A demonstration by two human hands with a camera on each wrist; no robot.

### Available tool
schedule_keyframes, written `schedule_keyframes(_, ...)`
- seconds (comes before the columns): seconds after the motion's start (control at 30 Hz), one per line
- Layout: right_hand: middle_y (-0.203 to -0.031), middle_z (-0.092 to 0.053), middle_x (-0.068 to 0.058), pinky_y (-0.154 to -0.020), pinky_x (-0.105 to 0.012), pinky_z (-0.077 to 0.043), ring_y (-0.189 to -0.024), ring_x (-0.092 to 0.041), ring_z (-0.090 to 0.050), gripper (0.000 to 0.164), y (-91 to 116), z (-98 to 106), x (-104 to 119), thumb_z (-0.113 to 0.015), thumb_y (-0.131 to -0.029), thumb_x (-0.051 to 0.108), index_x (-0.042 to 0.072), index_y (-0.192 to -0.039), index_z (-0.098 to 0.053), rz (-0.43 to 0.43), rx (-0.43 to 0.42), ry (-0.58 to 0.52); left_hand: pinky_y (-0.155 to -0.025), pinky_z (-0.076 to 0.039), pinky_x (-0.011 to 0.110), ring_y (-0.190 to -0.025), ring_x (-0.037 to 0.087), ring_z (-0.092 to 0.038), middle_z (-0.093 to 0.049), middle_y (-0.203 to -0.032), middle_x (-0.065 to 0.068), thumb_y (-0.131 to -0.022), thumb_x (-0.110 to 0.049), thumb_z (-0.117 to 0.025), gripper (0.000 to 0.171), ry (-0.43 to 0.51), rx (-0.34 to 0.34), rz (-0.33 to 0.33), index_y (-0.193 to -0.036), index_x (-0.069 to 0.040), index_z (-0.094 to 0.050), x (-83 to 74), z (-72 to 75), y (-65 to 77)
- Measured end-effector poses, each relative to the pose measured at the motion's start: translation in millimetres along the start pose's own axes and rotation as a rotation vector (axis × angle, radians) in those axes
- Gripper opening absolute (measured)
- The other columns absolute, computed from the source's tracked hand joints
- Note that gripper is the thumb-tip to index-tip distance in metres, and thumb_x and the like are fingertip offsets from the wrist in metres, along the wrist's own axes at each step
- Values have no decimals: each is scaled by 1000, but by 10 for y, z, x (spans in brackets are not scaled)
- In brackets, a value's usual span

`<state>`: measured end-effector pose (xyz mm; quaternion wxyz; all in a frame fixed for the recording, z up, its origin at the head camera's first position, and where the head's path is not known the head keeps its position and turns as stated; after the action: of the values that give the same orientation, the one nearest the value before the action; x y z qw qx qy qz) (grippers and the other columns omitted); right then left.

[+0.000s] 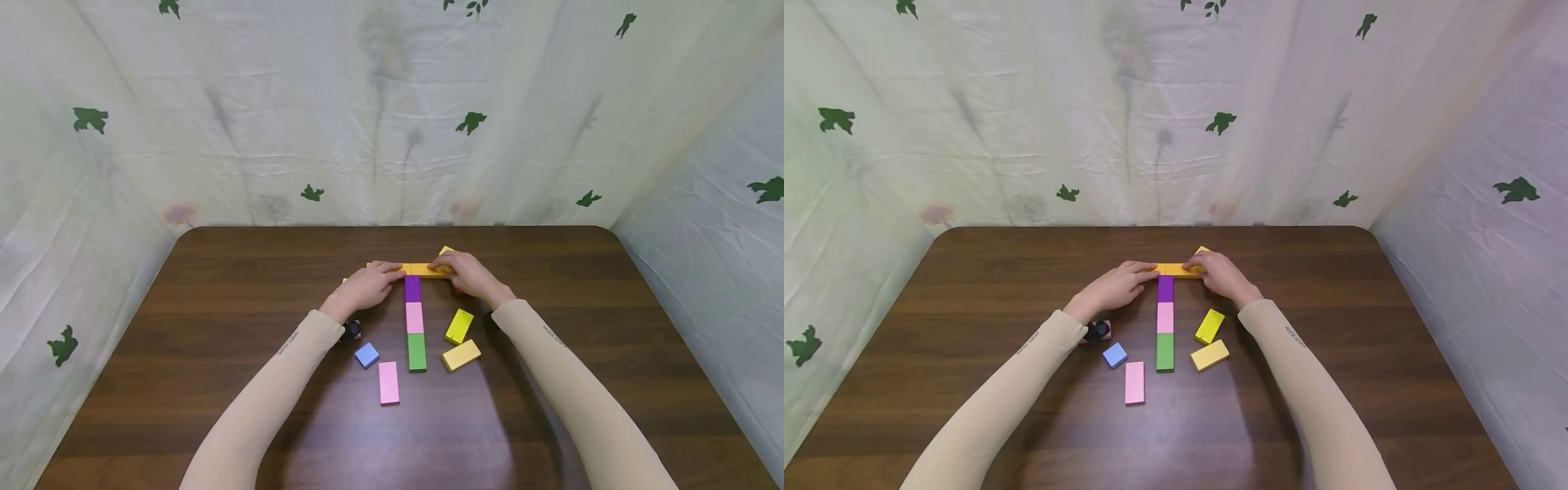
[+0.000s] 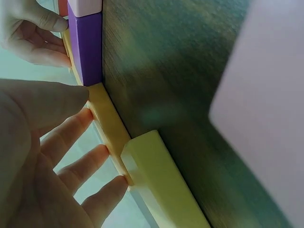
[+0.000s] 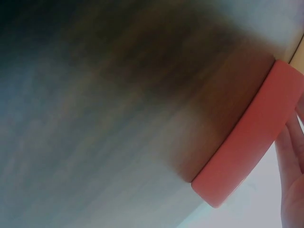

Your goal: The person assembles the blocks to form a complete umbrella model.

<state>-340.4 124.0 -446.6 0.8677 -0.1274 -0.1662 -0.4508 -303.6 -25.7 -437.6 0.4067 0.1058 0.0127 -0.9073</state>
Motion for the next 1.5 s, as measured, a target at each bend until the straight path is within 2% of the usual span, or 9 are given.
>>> schedule_keyframes(0.37,-114,-66,-6,-99,-40,-42,-108,-23,-57,35,-3,-8,-15,-59,-87,-10,8,-116,-69,-25,12,-17,-99,-38,54,-131,34,-37,-41,-146,9,-97,-11,-52,44,5,11,23,-141,-10,-49,-13,-17,-20)
schedule_keyframes(0.67,-118,-64,-9,-100,-42,-41,-112,-26,-56,35,7,-13,-9,-59,-87,-10,7,-117,-68,-10,8,-36,-101,-25,65,-135,30,-29,-33,-152,0,-100,-12,-45,46,46,92,74,-146,-16,-42,-74,-106,-79)
schedule_keyframes(0.93,-117,-65,-11,-98,-43,-42,-112,-28,-57,35,55,58,-33,-57,-86,-12,3,-116,-68,-10,-39,-121,-102,-25,66,-134,29,-30,-35,-151,-2,-98,-9,-45,47,73,89,101,-144,-16,-45,-104,-74,-92)
schedule_keyframes(1.2,-120,-63,-10,-98,-44,-42,-116,-27,-54,40,118,118,-204,-55,-86,-14,4,-120,-66,-111,-98,-199,-102,-24,66,-134,31,-31,-37,-150,-1,-96,-6,-46,49,91,82,121,-143,-16,-47,-95,-89,-109)
schedule_keyframes(1.37,-122,-62,-12,-101,-46,-39,-117,-29,-51,41,154,173,-266,-54,-86,-13,3,-122,-65,-147,-119,-152,-101,-23,67,-132,32,-33,-40,-148,-1,-92,-2,-47,51,117,60,135,-141,-15,-50,-83,-87,-115)
schedule_keyframes(1.5,-126,-60,-13,-103,-48,-35,-120,-31,-48,42,168,164,-314,-52,-86,-11,3,-124,-64,-175,-89,-107,-101,-23,68,-131,33,-34,-41,-148,0,-90,-1,-47,51,135,48,139,-139,-15,-52,-86,-75,-117)
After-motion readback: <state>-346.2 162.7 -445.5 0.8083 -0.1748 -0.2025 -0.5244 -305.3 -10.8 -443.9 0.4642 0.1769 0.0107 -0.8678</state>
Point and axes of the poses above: each hand's wrist, its own y-axis away from the middle knuckle, its own z-axis out of the back of the hand, x = y × z, the point moved 8 cm from there along -y, towards the middle knuckle
